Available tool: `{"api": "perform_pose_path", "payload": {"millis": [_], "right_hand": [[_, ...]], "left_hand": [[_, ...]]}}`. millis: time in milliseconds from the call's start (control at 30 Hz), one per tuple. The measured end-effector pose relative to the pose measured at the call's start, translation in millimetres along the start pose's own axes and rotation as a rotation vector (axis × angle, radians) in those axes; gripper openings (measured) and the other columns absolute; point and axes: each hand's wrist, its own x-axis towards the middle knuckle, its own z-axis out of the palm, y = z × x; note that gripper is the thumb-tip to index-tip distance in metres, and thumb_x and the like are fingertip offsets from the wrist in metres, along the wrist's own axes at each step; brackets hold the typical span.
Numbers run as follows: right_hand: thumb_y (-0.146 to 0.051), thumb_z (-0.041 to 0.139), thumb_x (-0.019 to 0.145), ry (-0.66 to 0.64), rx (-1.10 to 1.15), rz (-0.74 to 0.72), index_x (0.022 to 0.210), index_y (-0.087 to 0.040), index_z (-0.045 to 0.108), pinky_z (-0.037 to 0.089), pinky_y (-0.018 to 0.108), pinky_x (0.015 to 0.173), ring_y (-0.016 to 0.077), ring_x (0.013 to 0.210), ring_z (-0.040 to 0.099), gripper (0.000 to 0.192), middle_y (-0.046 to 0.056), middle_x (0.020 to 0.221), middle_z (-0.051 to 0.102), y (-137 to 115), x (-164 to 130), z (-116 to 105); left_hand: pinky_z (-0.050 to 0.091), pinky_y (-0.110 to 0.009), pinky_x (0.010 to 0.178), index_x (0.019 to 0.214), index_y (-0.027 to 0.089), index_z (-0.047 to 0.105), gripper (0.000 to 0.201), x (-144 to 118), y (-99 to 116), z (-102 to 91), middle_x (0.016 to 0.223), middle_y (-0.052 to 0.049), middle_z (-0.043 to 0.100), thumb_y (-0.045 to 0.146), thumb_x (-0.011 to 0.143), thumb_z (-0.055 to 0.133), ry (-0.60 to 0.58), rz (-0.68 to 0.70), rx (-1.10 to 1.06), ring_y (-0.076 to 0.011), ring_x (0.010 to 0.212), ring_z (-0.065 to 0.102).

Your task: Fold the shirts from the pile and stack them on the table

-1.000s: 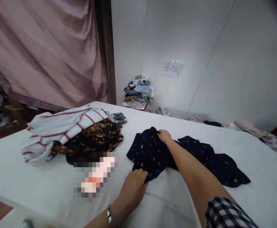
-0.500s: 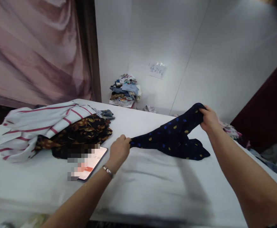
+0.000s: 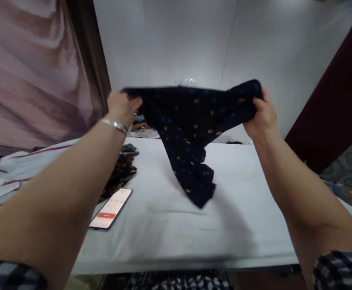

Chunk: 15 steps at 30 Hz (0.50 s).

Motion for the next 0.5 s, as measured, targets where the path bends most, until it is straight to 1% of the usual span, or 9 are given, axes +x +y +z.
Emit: {"api": "perform_pose_path", "payload": {"millis": [67,100,133,167,233,300,367,467,500], "right_hand": [[-0.011,0.051,0.085,-0.026,0.056,-0.097,0.117,-0.029,0.053,0.045,0.035,0.097,0.0134,0.110,0.057,0.037,-0.003,0.115,0.063,-13,10,-2],[-0.011,0.051,0.085,-0.036,0.063,-0.127,0.118,-0.028,0.053,0.044,0.036,0.099,0.0145,0.113,0.056,0.037,-0.002,0.117,0.062,-19,11,-4],[-0.011,0.051,0.086,-0.039,0.054,-0.146,0.118,-0.027,0.054,0.044,0.037,0.099,0.0158,0.115,0.055,0.036,-0.001,0.117,0.062,-23,11,-7],[-0.011,0.051,0.086,-0.038,0.032,-0.153,0.117,-0.026,0.055,0.045,0.038,0.099,0.0170,0.116,0.055,0.035,0.000,0.117,0.062,-27,8,-11],[-0.012,0.053,0.086,-0.018,-0.016,-0.134,0.118,-0.026,0.057,0.047,0.038,0.096,0.0188,0.116,0.056,0.034,0.000,0.114,0.063,-30,-2,-23],[-0.015,0.058,0.085,0.026,-0.081,-0.073,0.120,-0.026,0.058,0.051,0.038,0.091,0.0199,0.112,0.059,0.037,0.000,0.113,0.064,-29,-19,-41],[-0.019,0.064,0.082,0.105,-0.148,0.023,0.123,-0.028,0.057,0.054,0.037,0.084,0.0208,0.107,0.061,0.043,0.001,0.114,0.065,-21,-38,-65],[-0.022,0.067,0.077,0.272,-0.241,0.192,0.128,-0.031,0.055,0.057,0.034,0.074,0.0208,0.099,0.065,0.053,0.001,0.115,0.065,3,-74,-109],[-0.023,0.067,0.075,0.324,-0.274,0.251,0.129,-0.032,0.054,0.058,0.032,0.072,0.0205,0.096,0.066,0.056,0.001,0.118,0.065,14,-89,-125]], "left_hand": [[0.049,-0.017,0.074,0.133,0.011,0.030,0.040,26,43,21.0,0.118,0.002,0.056,0.009,0.095,0.016,0.027,0.081,-0.052,-0.0008,0.087,0.061],[0.047,-0.017,0.075,0.133,0.015,0.029,0.042,36,60,33.8,0.118,0.005,0.055,0.007,0.092,0.019,0.025,0.136,-0.060,-0.0016,0.092,0.061],[0.047,-0.018,0.075,0.129,0.015,0.034,0.043,43,72,48.1,0.113,0.006,0.056,0.005,0.089,0.020,0.023,0.237,-0.020,-0.0051,0.099,0.061],[0.046,-0.021,0.077,0.125,0.014,0.038,0.045,49,79,63.5,0.108,0.007,0.056,0.003,0.086,0.019,0.007,0.343,0.034,-0.0091,0.106,0.059],[0.046,-0.028,0.083,0.119,0.014,0.044,0.043,58,77,96.8,0.102,0.006,0.057,0.002,0.083,0.022,-0.059,0.514,0.165,-0.0153,0.115,0.054],[0.045,-0.032,0.090,0.119,0.022,0.044,0.043,64,55,132.5,0.106,0.006,0.060,0.003,0.080,0.038,-0.179,0.554,0.229,-0.0149,0.116,0.051],[0.043,-0.033,0.096,0.125,0.025,0.039,0.058,66,18,169.4,0.113,0.002,0.062,0.000,0.074,0.050,-0.316,0.506,0.223,-0.0133,0.109,0.052],[0.042,-0.035,0.099,0.133,0.009,0.031,0.065,58,-56,219.8,0.118,-0.011,0.062,-0.004,0.072,0.047,-0.487,0.438,0.207,-0.0148,0.106,0.058],[0.041,-0.035,0.100,0.136,0.007,0.028,0.067,52,-82,232.8,0.122,-0.015,0.061,-0.003,0.072,0.048,-0.552,0.407,0.214,-0.0159,0.109,0.058]]}}
